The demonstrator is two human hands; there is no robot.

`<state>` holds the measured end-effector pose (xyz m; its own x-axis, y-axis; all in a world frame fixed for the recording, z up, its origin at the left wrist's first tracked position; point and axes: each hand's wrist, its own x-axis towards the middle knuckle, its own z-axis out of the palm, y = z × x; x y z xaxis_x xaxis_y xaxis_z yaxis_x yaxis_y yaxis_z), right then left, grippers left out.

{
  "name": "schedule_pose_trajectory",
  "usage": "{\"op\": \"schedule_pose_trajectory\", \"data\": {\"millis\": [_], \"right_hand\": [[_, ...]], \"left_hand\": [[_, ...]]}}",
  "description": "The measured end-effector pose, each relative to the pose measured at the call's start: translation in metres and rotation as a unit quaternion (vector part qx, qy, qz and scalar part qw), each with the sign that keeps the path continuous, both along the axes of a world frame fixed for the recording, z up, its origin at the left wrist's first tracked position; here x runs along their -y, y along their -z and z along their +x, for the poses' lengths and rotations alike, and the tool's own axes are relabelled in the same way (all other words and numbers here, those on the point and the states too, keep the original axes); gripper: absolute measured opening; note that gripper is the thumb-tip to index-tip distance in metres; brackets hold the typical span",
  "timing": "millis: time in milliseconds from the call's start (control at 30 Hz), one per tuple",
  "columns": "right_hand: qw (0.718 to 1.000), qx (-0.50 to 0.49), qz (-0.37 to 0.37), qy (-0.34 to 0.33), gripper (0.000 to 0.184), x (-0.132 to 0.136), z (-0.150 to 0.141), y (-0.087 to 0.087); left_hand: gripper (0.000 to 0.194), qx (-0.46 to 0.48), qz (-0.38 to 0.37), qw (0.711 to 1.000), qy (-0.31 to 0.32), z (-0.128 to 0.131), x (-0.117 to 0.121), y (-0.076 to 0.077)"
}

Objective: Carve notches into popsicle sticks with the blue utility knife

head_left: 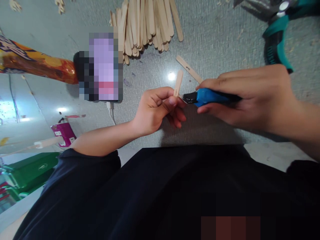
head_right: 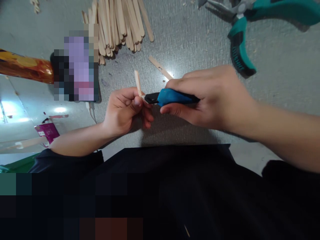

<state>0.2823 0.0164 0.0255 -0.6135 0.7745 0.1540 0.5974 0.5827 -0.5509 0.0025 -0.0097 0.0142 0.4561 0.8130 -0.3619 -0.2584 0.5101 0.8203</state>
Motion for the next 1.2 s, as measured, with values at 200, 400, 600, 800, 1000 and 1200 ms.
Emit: {"op": "schedule_pose_trajectory", "data": {"millis": [200, 400, 600, 800, 1000, 1200], "right_hand": [[1.000, -0.005, 0.011, -0.014, 0.042, -0.0005, 0.0005, -0.0017], [1.000, -0.007, 0.017, -0.017, 0.045, -0.0014, 0.0014, 0.0010], [0.999, -0.009, 0.029, -0.012, 0.044, 0.0002, 0.0016, 0.0015], [1.000, -0.002, 0.020, -0.020, 0.047, -0.0021, 0.0031, 0.0012], [0.999, -0.034, -0.022, -0.028, 0.049, -0.0023, 0.0016, -0.0025], [0.999, -0.017, 0.047, -0.005, 0.030, 0.0017, -0.0030, 0.0010]], "left_hand": [[0.056, -0.014, -0.002, 1.000, 0.012, -0.0004, 0.0005, 0.0006], [0.057, -0.013, 0.009, 1.000, 0.012, 0.0000, -0.0010, 0.0007], [0.055, -0.011, 0.012, 1.000, 0.014, -0.0001, -0.0008, 0.0000], [0.050, 0.003, 0.010, 1.000, 0.014, -0.0008, -0.0013, -0.0018], [0.050, 0.036, -0.026, 0.997, 0.060, -0.0031, -0.0010, -0.0042], [0.054, 0.049, -0.067, 0.995, 0.056, -0.0012, 0.0038, -0.0014]]}}
